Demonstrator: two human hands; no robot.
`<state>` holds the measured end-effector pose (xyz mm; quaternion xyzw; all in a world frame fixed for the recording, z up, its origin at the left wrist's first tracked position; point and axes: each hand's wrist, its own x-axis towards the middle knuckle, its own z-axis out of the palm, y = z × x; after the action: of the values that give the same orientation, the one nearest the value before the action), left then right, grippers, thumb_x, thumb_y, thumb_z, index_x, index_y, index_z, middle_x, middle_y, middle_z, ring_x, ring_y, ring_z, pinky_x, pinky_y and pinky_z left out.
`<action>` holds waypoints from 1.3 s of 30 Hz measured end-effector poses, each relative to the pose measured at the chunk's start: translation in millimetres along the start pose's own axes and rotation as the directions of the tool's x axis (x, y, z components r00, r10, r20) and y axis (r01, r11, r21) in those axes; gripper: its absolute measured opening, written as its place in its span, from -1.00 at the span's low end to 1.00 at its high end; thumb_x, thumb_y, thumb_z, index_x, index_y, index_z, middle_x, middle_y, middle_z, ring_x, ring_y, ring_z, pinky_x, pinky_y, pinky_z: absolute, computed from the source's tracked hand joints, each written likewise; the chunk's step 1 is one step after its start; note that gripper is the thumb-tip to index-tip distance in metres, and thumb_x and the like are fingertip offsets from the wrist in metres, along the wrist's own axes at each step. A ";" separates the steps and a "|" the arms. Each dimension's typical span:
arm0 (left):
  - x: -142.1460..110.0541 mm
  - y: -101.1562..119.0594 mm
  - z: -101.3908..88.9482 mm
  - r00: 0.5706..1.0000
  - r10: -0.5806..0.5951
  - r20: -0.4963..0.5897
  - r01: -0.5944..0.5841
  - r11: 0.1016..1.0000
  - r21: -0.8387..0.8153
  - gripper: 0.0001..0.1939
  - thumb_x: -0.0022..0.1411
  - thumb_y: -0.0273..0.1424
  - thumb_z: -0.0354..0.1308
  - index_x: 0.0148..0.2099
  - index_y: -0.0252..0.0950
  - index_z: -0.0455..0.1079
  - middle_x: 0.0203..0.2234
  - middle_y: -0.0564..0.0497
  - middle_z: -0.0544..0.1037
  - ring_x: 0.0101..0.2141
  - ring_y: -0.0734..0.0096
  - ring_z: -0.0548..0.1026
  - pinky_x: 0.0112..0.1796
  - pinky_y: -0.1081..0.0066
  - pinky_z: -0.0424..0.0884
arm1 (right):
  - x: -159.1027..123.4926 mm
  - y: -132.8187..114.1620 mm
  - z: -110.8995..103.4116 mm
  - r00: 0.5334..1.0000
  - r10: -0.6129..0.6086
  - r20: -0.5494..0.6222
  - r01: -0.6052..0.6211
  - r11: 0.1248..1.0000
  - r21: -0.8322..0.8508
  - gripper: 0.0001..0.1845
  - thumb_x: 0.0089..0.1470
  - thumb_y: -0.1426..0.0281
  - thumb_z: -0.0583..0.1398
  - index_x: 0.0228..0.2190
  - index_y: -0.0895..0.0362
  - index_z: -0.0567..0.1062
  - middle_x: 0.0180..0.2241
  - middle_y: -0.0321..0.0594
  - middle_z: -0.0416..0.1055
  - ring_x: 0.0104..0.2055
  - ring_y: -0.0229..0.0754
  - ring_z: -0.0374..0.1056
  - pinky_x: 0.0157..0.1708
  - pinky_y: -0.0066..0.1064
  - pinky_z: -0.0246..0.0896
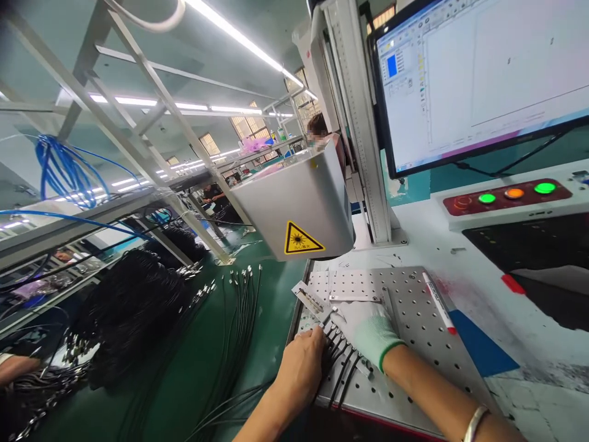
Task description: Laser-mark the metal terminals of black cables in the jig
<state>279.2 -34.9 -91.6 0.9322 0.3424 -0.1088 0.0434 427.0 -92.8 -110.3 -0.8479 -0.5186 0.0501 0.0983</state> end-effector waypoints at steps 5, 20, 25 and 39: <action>6.6 1.5 6.4 0.999 0.011 0.052 -0.011 1.000 -0.001 -0.64 0.17 -0.64 -0.17 -0.04 -0.32 0.28 -0.22 -0.13 0.52 -0.16 0.22 0.48 -0.21 0.34 0.36 | 4.7 -2.4 -4.1 0.996 -0.044 0.076 0.048 0.998 -0.046 -0.51 0.21 0.07 -0.06 -0.23 0.06 0.55 -0.29 -0.10 0.54 -0.26 -0.09 0.44 -0.36 -0.33 0.12; -0.1 -0.5 10.2 0.992 0.010 -0.125 -0.032 0.984 -0.176 -0.61 0.30 -0.53 -0.15 0.14 -0.23 0.20 -0.17 -0.08 0.48 -0.14 0.27 0.45 -0.16 0.38 0.34 | 0.0 -3.7 5.2 1.000 -0.018 0.024 0.021 0.992 -0.128 -0.51 0.28 0.23 -0.16 -0.25 0.08 0.52 -0.29 -0.11 0.53 -0.27 -0.05 0.46 -0.42 -0.31 0.14; 0.2 -2.8 17.3 0.979 0.177 -0.098 -0.182 0.982 -0.044 -0.63 0.29 -0.52 -0.12 0.10 -0.21 0.27 -0.12 -0.13 0.42 -0.09 0.19 0.38 -0.09 0.31 0.32 | 0.6 -2.9 9.1 0.999 0.001 0.039 0.006 0.987 -0.163 -0.52 0.28 0.25 -0.16 -0.27 0.05 0.51 -0.32 -0.14 0.53 -0.29 -0.08 0.46 -0.44 -0.35 0.14; 5.8 -11.8 13.0 0.957 0.245 -0.153 -0.267 0.953 -0.142 -0.62 0.18 -0.61 -0.12 0.01 -0.26 0.30 -0.22 -0.08 0.50 -0.17 0.29 0.44 -0.13 0.39 0.33 | -1.7 -1.4 11.7 0.999 0.006 0.037 -0.001 0.991 -0.132 -0.51 0.27 0.18 -0.18 -0.28 0.03 0.49 -0.28 -0.17 0.53 -0.26 -0.05 0.46 -0.39 -0.31 0.17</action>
<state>273.5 -24.3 -105.6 0.9674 0.2282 -0.0116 0.1091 422.8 -92.4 -121.4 -0.8524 -0.5210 0.0318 0.0322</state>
